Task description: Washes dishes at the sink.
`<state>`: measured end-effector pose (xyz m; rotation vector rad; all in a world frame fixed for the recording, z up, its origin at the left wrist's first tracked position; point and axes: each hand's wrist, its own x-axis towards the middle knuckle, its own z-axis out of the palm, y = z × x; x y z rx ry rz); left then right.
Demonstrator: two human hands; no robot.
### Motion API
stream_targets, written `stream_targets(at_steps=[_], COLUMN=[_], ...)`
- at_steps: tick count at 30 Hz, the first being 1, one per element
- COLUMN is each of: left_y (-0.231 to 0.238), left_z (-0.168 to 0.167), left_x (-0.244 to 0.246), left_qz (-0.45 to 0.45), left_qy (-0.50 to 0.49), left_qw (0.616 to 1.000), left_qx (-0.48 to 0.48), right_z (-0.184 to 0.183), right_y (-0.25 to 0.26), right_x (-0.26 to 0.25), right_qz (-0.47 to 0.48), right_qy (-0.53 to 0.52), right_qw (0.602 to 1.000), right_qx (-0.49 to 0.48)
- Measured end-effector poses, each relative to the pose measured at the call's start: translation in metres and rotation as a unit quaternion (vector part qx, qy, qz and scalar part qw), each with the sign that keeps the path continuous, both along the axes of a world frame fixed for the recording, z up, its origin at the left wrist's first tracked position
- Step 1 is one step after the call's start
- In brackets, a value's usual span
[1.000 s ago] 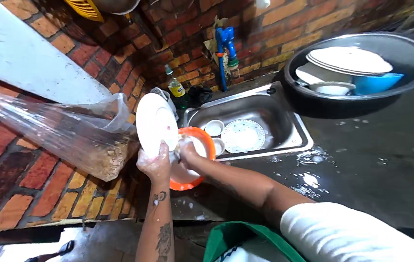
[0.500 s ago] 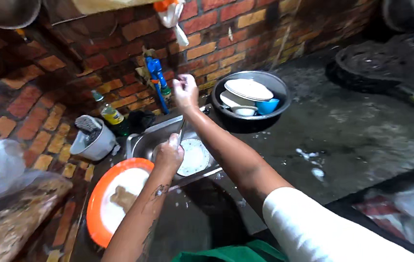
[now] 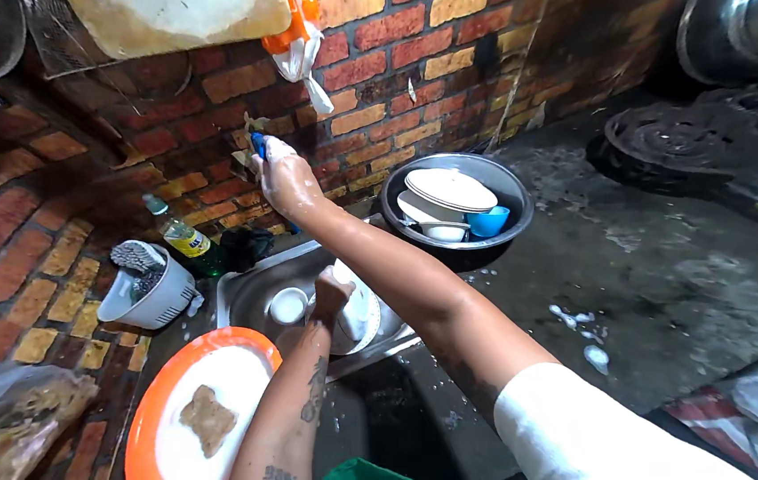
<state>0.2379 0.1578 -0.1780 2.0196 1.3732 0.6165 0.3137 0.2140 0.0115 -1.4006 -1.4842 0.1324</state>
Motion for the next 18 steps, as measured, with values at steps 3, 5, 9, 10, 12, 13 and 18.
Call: stream_targets(at_steps=[3,5,9,10,12,13,18], left_y=[-0.003,0.003,0.017,0.016,0.003,-0.006,-0.030], left_z=[0.043,0.042,-0.001,-0.011,-0.023,-0.029,-0.063], left_x=[-0.001,-0.001,0.008,0.012,0.016,0.019,0.025], left_qz=[0.018,0.033,-0.014,-0.054,-0.128,-0.153,-0.217], left_qy=[0.036,0.050,0.101,0.129,0.176,0.205,0.318], left_qw=[0.988,0.989,0.994,0.990,0.976,0.967,0.921], left_qx=[-0.146,-0.139,-0.040,-0.009,0.007,0.008,-0.062], right_z=[-0.015,-0.024,-0.048,-0.060,-0.094,-0.109,-0.157], right_y=[0.007,0.024,0.039,0.042,0.048,0.048,0.047], right_x=[0.019,0.033,0.045,0.043,0.038,0.034,0.012], right_qz=[0.032,0.076,0.159,0.166,0.199,0.202,0.172], right_qy=[0.143,0.304,0.529,0.551,0.556,0.544,0.449], right_qw=[0.988,0.946,0.834,0.817,0.793,0.784,0.745], right_qx=[0.052,0.084,0.000,-0.041,-0.150,-0.220,-0.463])
